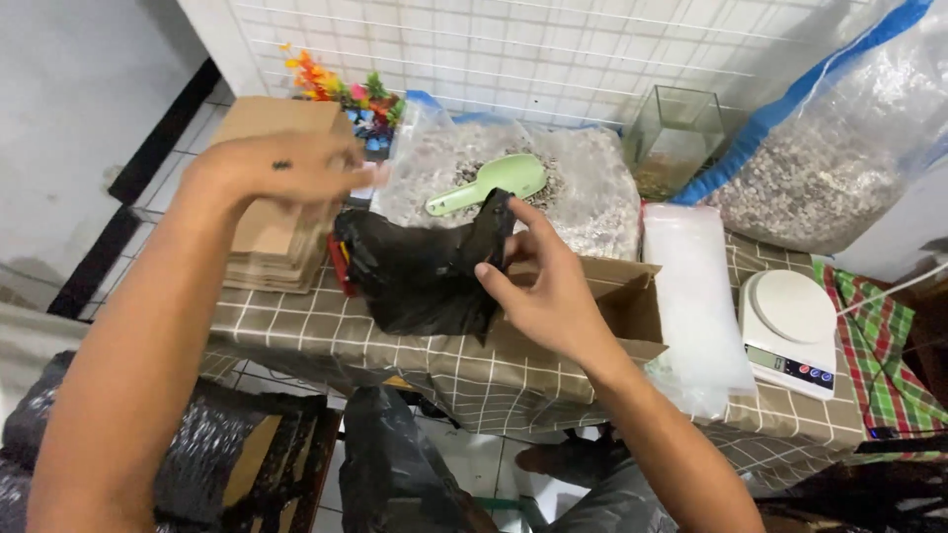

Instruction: The person scoops substrate into a plastic bag, weighs it on a digital scale, and kemudian assembles a cardboard box to pack items inside.

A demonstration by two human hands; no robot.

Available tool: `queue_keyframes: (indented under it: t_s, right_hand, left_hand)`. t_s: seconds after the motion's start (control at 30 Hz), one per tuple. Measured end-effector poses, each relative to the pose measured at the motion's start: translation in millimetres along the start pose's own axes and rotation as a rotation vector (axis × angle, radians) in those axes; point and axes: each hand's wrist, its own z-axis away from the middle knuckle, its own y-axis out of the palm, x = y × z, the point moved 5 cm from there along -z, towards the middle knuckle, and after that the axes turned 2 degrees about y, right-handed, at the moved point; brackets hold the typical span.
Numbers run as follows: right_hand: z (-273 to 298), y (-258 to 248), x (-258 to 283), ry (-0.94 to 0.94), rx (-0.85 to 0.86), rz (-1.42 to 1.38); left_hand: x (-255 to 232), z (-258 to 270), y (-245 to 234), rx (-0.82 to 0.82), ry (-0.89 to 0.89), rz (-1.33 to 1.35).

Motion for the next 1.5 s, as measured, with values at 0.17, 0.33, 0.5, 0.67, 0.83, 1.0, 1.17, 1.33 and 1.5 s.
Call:
queue_keyframes:
  t_s: [0.17, 0.33, 0.5, 0.67, 0.83, 1.0, 1.17, 1.33, 1.5]
  right_hand:
    - [0, -6, 35, -0.255, -0.155, 0.672]
    - [-38, 44, -11, 0.019, 0.402, 1.077]
    - [-95, 94, -128, -0.024, 0.477, 1.410]
    - [-111, 80, -95, -0.166, 0.222, 0.939]
    - [-99, 30, 2, -0.296, 0.018, 0.548]
    - [-74, -26, 81, 0.037, -0.114, 0.212]
    - [-42, -71, 96, 0.401, -0.081, 0.679]
    - [-38, -111, 19, 0.454, -0.032, 0.730]
    - [-49, -134, -46, 0.447, -0.033, 0.664]
  left_hand:
    - [-16, 42, -10, 0.221, -0.337, 0.117]
    - [-20, 37, 40, 0.366, -0.250, -0.067]
    - [8, -17, 120, 0.193, 0.005, -0.079]
    - [1, 7, 103, -0.121, 0.029, 0.147]
    - [-80, 69, 43, -0.341, 0.401, 0.383]
    - [-139, 75, 56, -0.491, 0.408, -0.001]
    - [-177, 49, 75, -0.811, 0.612, 0.006]
    - [-188, -2, 124, -0.708, 0.639, 0.032]
    - [-194, -16, 145, -0.581, 0.609, -0.027]
